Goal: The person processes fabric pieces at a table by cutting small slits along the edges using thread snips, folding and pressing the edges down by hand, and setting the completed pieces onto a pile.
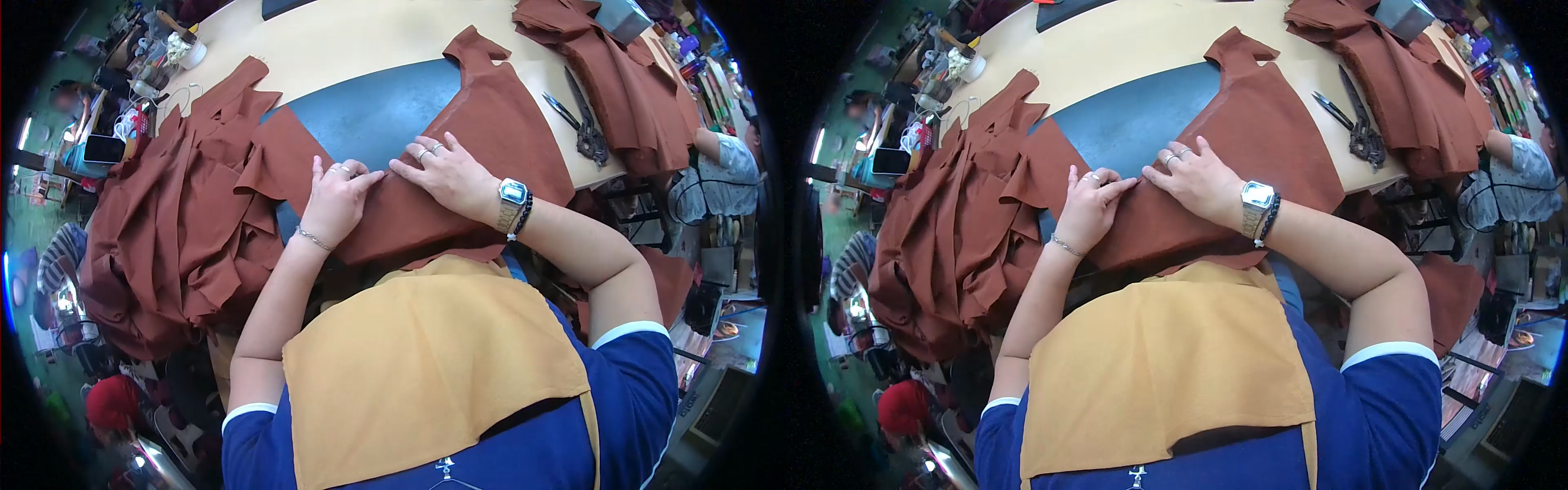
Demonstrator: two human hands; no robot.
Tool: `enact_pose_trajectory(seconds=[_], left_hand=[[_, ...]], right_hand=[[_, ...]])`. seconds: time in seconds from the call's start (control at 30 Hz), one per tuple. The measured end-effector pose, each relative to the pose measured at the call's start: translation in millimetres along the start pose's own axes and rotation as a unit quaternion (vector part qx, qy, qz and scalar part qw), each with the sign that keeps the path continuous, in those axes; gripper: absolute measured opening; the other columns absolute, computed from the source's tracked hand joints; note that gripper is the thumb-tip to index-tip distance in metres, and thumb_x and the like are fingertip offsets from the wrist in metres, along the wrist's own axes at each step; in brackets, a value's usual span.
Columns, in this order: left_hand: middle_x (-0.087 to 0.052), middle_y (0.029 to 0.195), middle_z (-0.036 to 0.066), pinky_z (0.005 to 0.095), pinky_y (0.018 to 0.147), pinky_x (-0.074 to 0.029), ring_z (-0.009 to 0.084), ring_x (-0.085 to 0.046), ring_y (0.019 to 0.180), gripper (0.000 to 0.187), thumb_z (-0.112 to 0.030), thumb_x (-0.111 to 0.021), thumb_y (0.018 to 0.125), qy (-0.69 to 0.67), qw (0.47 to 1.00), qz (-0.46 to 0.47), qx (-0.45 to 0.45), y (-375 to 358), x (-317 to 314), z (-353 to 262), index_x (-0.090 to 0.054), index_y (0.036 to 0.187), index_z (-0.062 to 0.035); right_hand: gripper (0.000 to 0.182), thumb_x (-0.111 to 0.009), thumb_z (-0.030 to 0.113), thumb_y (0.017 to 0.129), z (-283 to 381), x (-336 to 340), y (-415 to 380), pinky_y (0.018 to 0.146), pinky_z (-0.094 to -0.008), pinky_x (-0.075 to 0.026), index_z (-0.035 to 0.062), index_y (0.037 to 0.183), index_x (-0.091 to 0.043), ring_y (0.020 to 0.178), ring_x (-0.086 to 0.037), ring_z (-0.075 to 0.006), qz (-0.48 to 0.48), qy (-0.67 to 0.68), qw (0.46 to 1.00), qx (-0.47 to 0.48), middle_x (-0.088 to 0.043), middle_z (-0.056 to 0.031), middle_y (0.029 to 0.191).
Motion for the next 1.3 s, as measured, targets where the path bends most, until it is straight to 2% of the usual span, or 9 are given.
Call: enact_pose_trajectory(seconds=[0.07, 0.17, 0.23, 0.37, 0.47, 0.67, 0.97, 1.23, 1.3], left_hand=[[-0.064, 0.099, 0.002, 0.0679, 0.108, -0.027, 0.0211, -0.062, 0.1, 0.023, -0.011, -0.061, 0.091, -0.017, 0.999, 0.023, 0.03, 0, 5, 6, -0.071, 0.11, -0.0179], [-0.064, 0.098, 0.001, 0.0694, 0.109, -0.024, 0.0207, -0.062, 0.101, 0.024, -0.012, -0.061, 0.091, -0.011, 0.997, 0.053, 0.048, -1, 11, 15, -0.071, 0.111, -0.0188], [-0.064, 0.097, -0.001, 0.069, 0.11, -0.022, 0.0194, -0.062, 0.101, 0.022, -0.013, -0.062, 0.09, 0.011, 0.996, 0.077, 0.047, -1, 17, 16, -0.072, 0.108, -0.0205], [-0.064, 0.094, -0.005, 0.0679, 0.112, -0.021, 0.0155, -0.062, 0.098, 0.017, -0.018, -0.065, 0.088, 0.069, 0.997, 0.015, -0.033, -5, 23, 15, -0.074, 0.1, -0.0249], [-0.065, 0.093, -0.007, 0.0675, 0.112, -0.022, 0.0125, -0.062, 0.096, 0.014, -0.021, -0.064, 0.088, 0.105, 0.991, -0.017, -0.08, -8, 26, 15, -0.075, 0.094, -0.0262], [-0.063, 0.093, -0.006, 0.0653, 0.113, -0.022, 0.0138, -0.061, 0.097, 0.019, -0.016, -0.067, 0.085, 0.101, 0.989, -0.026, -0.109, -12, 27, 24, -0.075, 0.097, -0.028], [-0.064, 0.092, -0.008, 0.0647, 0.113, -0.023, 0.0131, -0.061, 0.096, 0.013, -0.016, -0.067, 0.084, 0.109, 0.987, -0.036, -0.11, -18, 35, 39, -0.074, 0.092, -0.0238], [-0.065, 0.09, -0.009, 0.0667, 0.113, -0.021, 0.012, -0.062, 0.095, 0.016, -0.016, -0.067, 0.082, 0.14, 0.981, -0.073, -0.111, -23, 36, 40, -0.074, 0.092, -0.0259], [-0.065, 0.098, -0.008, 0.068, 0.112, -0.021, 0.0129, -0.06, 0.102, 0.018, -0.015, -0.065, 0.083, 0.149, 0.985, -0.047, -0.076, -25, 36, 40, -0.075, 0.095, -0.0252]], right_hand=[[0.042, -0.047, 0.017, 0.094, 7, 3, 4, 0.098, -0.0552, -0.045, 0.0071, 0.134, -0.051, 0.118, -0.056, -0.029, -0.02, 0.013, 0.999, 0.024, -0.058, -0.0166, 0.123], [0.042, -0.046, 0.014, 0.094, 11, -2, 8, 0.103, -0.0511, -0.042, 0.0071, 0.135, -0.05, 0.12, -0.055, -0.028, 0.071, 0.048, 0.996, -0.033, -0.057, -0.0151, 0.125], [0.042, -0.047, 0.013, 0.093, 15, 2, 8, 0.101, -0.0483, -0.043, 0.007, 0.134, -0.051, 0.119, -0.055, -0.0277, 0.038, 0.024, 0.999, -0.029, -0.058, -0.0144, 0.124], [0.042, -0.048, 0.012, 0.092, 20, -1, 12, 0.097, -0.043, -0.045, 0.0085, 0.133, -0.052, 0.114, -0.056, -0.0276, 0.014, 0.042, 0.999, -0.009, -0.058, -0.0137, 0.12], [0.04, -0.048, 0.015, 0.093, 26, 2, 12, 0.097, -0.0495, -0.046, 0.009, 0.131, -0.054, 0.11, -0.059, -0.0289, -0.005, 0.069, 0.997, -0.018, -0.059, -0.0155, 0.12], [0.041, -0.05, 0.014, 0.092, 33, -1, 18, 0.089, -0.0424, -0.051, 0.0093, 0.133, -0.053, 0.111, -0.057, -0.0267, -0.019, 0.102, 0.995, -0.002, -0.058, -0.013, 0.12], [0.045, -0.051, 0.014, 0.091, 38, 6, 23, 0.076, -0.0375, -0.055, 0.013, 0.136, -0.051, 0.114, -0.056, -0.0267, 0.05, 0.075, 0.996, -0.021, -0.054, -0.0137, 0.124], [0.049, -0.051, 0.014, 0.091, 50, -2, 41, 0.073, -0.0412, -0.056, 0.0195, 0.14, -0.051, 0.11, -0.056, -0.0292, 0.069, 0.043, 0.996, -0.034, -0.053, -0.0156, 0.125], [0.048, -0.051, 0.014, 0.091, 49, -3, 41, 0.073, -0.042, -0.057, 0.019, 0.139, -0.051, 0.109, -0.057, -0.0298, 0.073, 0.043, 0.996, -0.031, -0.053, -0.0163, 0.124]])
Point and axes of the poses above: each hand's wrist, its own y-axis towards the middle knuckle, its own x-axis out of the back of the hand, z = x × y, the point moved 7 cm from there along y, towards the middle knuckle
